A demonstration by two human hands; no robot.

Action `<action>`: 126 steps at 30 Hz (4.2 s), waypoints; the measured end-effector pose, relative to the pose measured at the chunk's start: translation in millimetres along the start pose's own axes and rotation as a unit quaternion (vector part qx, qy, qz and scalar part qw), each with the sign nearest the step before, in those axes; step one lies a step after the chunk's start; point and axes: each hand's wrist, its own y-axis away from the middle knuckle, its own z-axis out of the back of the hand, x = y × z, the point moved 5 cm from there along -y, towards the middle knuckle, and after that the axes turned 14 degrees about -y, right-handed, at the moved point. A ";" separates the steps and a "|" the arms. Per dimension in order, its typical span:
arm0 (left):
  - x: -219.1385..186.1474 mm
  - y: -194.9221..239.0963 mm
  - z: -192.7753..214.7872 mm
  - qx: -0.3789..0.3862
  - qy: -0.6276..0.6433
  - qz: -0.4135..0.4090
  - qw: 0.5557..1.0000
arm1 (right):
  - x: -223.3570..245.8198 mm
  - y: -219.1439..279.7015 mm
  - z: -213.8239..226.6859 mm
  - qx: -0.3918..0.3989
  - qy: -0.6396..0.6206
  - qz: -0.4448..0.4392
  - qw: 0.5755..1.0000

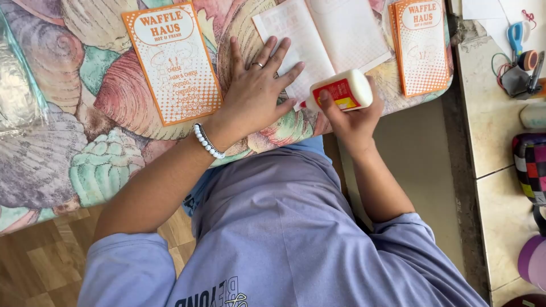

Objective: Applying glue to the edges of paper bags and folding them to assemble the packaging.

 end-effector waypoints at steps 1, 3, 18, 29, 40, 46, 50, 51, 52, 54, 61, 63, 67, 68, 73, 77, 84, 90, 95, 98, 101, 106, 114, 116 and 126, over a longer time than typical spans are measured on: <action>0.0 0.0 -2.1 0.001 0.002 0.000 1.000 | -2.1 -2.3 2.7 0.000 0.001 -0.002 1.000; 1.0 0.2 -4.4 -0.009 0.009 0.004 1.000 | -8.7 -7.3 13.2 -0.055 -0.035 -0.029 0.997; 0.8 0.6 -10.3 -0.033 0.008 0.005 0.999 | -10.7 -2.0 18.0 -0.089 -0.006 0.022 0.996; 0.2 1.3 -8.2 -0.046 0.015 0.000 0.999 | 3.7 11.2 -3.5 -0.067 -0.018 0.004 0.998; 0.4 1.3 -7.8 -0.051 0.022 0.005 0.998 | -8.5 -0.9 12.4 -0.128 -0.054 0.032 0.990; 0.6 1.2 -6.0 -0.051 0.022 0.004 0.998 | -8.6 6.8 9.2 -0.100 -0.008 0.018 0.995; 1.5 0.5 -8.4 -0.038 0.027 0.007 0.999 | -22.9 -5.8 30.5 -0.139 -0.042 0.054 0.988; 0.3 0.5 -10.1 -0.035 0.028 0.005 0.999 | -24.8 -7.1 34.6 -0.144 -0.060 0.050 0.986; 0.8 1.7 -9.6 -0.034 0.029 0.006 0.999 | -19.7 -4.9 26.5 -0.143 -0.060 0.049 0.987; 0.3 1.6 -6.9 -0.048 0.027 0.004 0.998 | -13.8 -0.5 14.7 -0.166 -0.097 0.010 0.981; 0.8 1.1 -7.3 -0.044 0.027 0.002 0.999 | -17.4 0.3 19.1 -0.134 -0.068 0.005 0.989; 0.6 1.5 -6.2 -0.043 0.030 0.002 0.999 | -24.0 -9.2 34.2 -0.171 -0.049 0.059 0.982; 0.4 1.3 -7.0 -0.044 0.028 0.001 0.999 | -20.4 -11.1 31.1 -0.179 -0.102 0.033 0.978; 0.4 1.0 -6.0 -0.048 0.027 0.000 0.998 | -19.3 -8.6 27.0 -0.167 -0.085 0.022 0.982; -0.6 1.4 -1.0 -0.031 0.029 -0.003 0.999 | -19.7 -10.7 30.6 -0.145 -0.047 0.049 0.987; -1.1 1.3 2.1 -0.028 0.030 -0.006 0.999 | -38.1 -17.4 47.8 -0.201 -0.100 0.033 0.974; -1.1 0.8 3.8 -0.016 0.005 -0.006 1.000 | -42.9 -15.6 46.1 -0.205 -0.137 0.020 0.969; -1.0 -0.4 25.2 -0.104 -0.052 0.014 0.993 | -52.8 -19.6 94.8 -0.327 -0.246 -0.108 0.906; 25.9 -22.9 30.9 -0.104 -0.083 -0.109 0.985 | -43.6 -17.8 113.1 -0.304 -0.276 -0.155 0.898; 26.9 -25.0 16.6 -0.054 -0.064 -0.154 0.985 | -43.4 -12.8 113.4 -0.312 -0.286 -0.191 0.886; 13.2 -27.5 16.9 0.013 -0.080 -0.100 0.992 | -47.9 -11.0 113.5 -0.310 -0.317 -0.195 0.875; -19.4 -17.8 0.4 0.002 -0.163 0.028 0.986 | -54.7 -8.8 115.0 -0.302 -0.350 -0.192 0.866; -5.9 -42.6 17.4 0.007 -0.058 -0.104 0.993 | -53.9 -6.5 112.1 -0.305 -0.357 -0.194 0.861; 15.5 -45.7 6.1 0.033 -0.061 -0.131 0.989 | -54.4 -6.8 109.4 -0.308 -0.354 -0.194 0.861; -22.9 -24.3 -18.5 0.026 -0.265 0.098 0.959 | -55.6 -8.5 105.3 -0.297 -0.347 -0.189 0.869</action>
